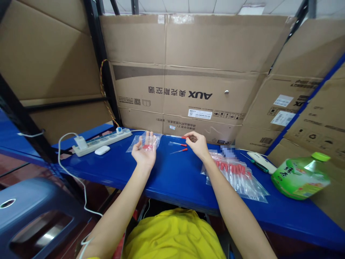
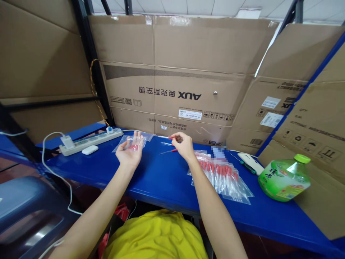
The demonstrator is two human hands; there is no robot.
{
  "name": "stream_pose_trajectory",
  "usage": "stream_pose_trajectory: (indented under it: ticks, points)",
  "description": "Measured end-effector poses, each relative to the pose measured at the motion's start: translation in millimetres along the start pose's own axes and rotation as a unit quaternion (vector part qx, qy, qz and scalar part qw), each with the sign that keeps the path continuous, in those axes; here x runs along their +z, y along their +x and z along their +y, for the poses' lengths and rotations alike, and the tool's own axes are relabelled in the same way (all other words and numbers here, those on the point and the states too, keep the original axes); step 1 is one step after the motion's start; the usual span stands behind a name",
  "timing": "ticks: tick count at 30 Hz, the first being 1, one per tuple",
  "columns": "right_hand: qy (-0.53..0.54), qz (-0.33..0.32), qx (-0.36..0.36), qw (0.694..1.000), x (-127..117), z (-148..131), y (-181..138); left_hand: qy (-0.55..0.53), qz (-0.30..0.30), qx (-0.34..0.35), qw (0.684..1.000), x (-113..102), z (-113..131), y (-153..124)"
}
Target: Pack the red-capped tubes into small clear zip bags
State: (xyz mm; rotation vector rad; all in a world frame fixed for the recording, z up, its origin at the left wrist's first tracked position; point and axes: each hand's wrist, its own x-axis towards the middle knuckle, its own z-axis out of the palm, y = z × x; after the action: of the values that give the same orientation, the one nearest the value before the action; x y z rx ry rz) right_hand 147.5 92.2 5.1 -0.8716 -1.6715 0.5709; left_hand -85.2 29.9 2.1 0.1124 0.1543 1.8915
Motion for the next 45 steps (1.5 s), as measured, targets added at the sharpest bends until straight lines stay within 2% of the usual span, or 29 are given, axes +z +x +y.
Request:
stream_pose_trajectory:
  ticks: [3,7,13,17,23,30,33,36,40,42,45]
  points:
    - [0.060,-0.034,-0.017,0.997,9,-15,-6,-0.005,0.005,0.004,1.000,0,0,0]
    - [0.070,-0.066,-0.032,0.995,26,-29,-16,0.012,-0.022,-0.005,1.000,3,-2,-4]
    - [0.029,-0.020,-0.104,0.994,41,-40,-24,0.024,-0.062,-0.017,0.998,6,-5,-7]
    - [0.012,-0.004,-0.118,0.993,46,-44,-28,0.026,-0.094,-0.031,0.995,9,-6,-11]
    - [-0.068,-0.003,-0.171,0.983,57,-46,-39,0.080,-0.151,-0.076,0.982,15,-14,-23]
    - [-0.115,0.073,-0.158,0.978,73,-45,-48,0.105,-0.159,-0.112,0.975,14,-19,-25]
    - [-0.117,0.073,-0.159,0.978,78,-44,-49,0.104,-0.167,-0.122,0.973,13,-19,-24]
    - [-0.111,0.020,-0.182,0.977,77,-44,-49,0.101,-0.155,-0.118,0.976,13,-17,-22]
    - [-0.115,-0.048,-0.211,0.969,61,-41,-40,0.076,-0.119,-0.098,0.985,13,-14,-18]
    - [-0.141,-0.036,-0.186,0.972,48,-35,-33,0.061,-0.098,-0.090,0.989,11,-12,-15]
    - [-0.250,-0.016,-0.086,0.964,25,-18,-20,0.048,-0.068,-0.083,0.993,9,-11,-12]
